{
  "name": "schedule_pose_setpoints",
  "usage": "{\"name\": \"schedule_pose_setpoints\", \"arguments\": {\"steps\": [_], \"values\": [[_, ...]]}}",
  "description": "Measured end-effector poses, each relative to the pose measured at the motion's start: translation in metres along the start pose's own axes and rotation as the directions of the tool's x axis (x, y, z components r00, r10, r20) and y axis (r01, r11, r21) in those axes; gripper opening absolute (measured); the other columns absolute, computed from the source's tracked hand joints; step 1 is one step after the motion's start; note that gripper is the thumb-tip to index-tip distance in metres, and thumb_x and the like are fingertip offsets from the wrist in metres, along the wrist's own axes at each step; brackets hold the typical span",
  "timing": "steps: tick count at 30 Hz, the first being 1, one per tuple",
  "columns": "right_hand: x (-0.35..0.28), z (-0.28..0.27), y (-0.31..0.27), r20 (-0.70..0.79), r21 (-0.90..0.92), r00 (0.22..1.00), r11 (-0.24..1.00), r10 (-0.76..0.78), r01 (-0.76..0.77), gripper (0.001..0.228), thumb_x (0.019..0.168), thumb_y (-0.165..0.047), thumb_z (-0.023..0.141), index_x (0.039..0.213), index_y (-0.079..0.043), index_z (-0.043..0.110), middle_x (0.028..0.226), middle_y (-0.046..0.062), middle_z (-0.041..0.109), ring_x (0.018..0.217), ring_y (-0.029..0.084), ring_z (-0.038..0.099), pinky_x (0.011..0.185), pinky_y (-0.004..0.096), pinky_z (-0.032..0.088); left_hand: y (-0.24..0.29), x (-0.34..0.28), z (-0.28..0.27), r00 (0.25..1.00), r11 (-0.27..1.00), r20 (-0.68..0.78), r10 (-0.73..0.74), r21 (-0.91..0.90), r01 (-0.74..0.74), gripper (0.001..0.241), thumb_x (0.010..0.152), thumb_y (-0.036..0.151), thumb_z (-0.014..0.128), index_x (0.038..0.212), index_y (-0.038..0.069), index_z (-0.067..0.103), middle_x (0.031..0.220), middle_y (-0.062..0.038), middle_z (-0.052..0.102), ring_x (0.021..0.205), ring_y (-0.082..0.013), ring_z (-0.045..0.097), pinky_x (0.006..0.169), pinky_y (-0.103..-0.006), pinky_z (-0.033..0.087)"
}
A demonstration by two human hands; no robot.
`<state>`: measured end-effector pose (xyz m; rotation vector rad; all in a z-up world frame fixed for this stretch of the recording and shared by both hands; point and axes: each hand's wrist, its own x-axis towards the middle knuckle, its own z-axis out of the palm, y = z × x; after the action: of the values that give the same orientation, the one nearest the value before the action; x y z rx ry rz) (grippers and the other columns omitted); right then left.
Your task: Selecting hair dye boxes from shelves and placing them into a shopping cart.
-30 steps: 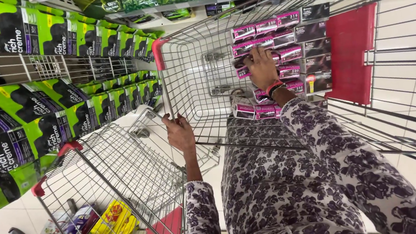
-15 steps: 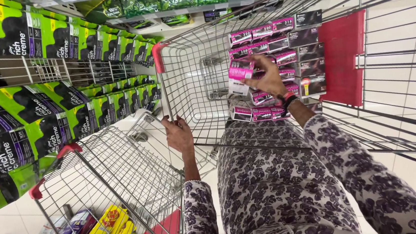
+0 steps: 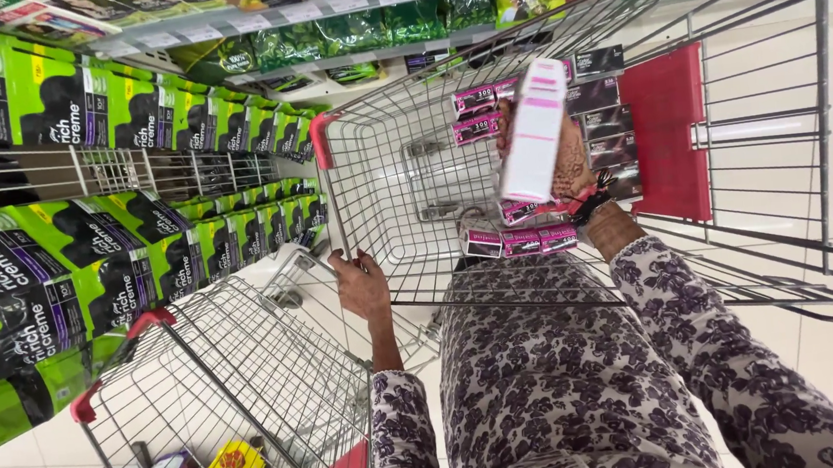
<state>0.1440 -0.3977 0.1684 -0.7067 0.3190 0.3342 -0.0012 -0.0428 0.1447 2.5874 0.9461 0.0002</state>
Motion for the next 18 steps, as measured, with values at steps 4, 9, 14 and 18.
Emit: {"name": "schedule_pose_setpoints", "arguments": {"steps": [4,9,14,18], "values": [[-0.002,-0.037,0.002,0.122,0.170,0.993,0.985,-0.006,-0.015,0.082,0.102,-0.062,0.060,0.149,0.004,0.049,0.126,0.022,0.065,0.101,0.031,0.066,0.089,0.047,0.056,0.000,-0.001,-0.001,1.000,1.000,-0.007,0.004,0.021,-0.004,0.045,0.092,0.018,0.070,0.128,0.006,0.045,0.095,-0.018,0.075,0.075,-0.0333,0.074,0.064,-0.0464,0.059],[-0.016,-0.037,-0.014,0.312,0.426,0.948,0.901,-0.057,-0.086,0.093,0.100,-0.066,0.062,0.149,0.012,0.052,0.117,0.029,0.071,0.085,0.030,0.073,0.068,0.037,0.063,0.002,0.001,-0.001,1.000,1.000,-0.006,0.004,0.026,-0.004,0.045,0.092,0.018,0.069,0.128,0.005,0.045,0.094,-0.018,0.076,0.071,-0.0338,0.074,0.062,-0.0458,0.059],[-0.035,-0.025,-0.041,-0.033,-0.047,0.989,0.989,-0.145,0.143,0.072,0.100,-0.056,0.067,0.140,0.002,0.054,0.114,0.017,0.071,0.096,0.027,0.070,0.078,0.038,0.058,-0.001,0.000,-0.001,0.999,0.999,-0.017,0.027,0.033,-0.026,0.042,0.094,0.019,0.069,0.126,0.005,0.045,0.095,-0.018,0.076,0.072,-0.0333,0.075,0.063,-0.0454,0.059],[-0.039,-0.012,-0.075,-0.032,0.088,0.981,0.977,-0.194,0.196,0.070,0.105,-0.060,0.062,0.138,0.001,0.049,0.123,0.017,0.066,0.113,0.030,0.065,0.096,0.042,0.056,-0.001,0.000,0.003,1.000,0.997,-0.026,0.011,0.078,-0.009,0.042,0.095,0.024,0.067,0.128,0.007,0.046,0.096,-0.017,0.076,0.076,-0.0377,0.074,0.067,-0.0498,0.058]]}}
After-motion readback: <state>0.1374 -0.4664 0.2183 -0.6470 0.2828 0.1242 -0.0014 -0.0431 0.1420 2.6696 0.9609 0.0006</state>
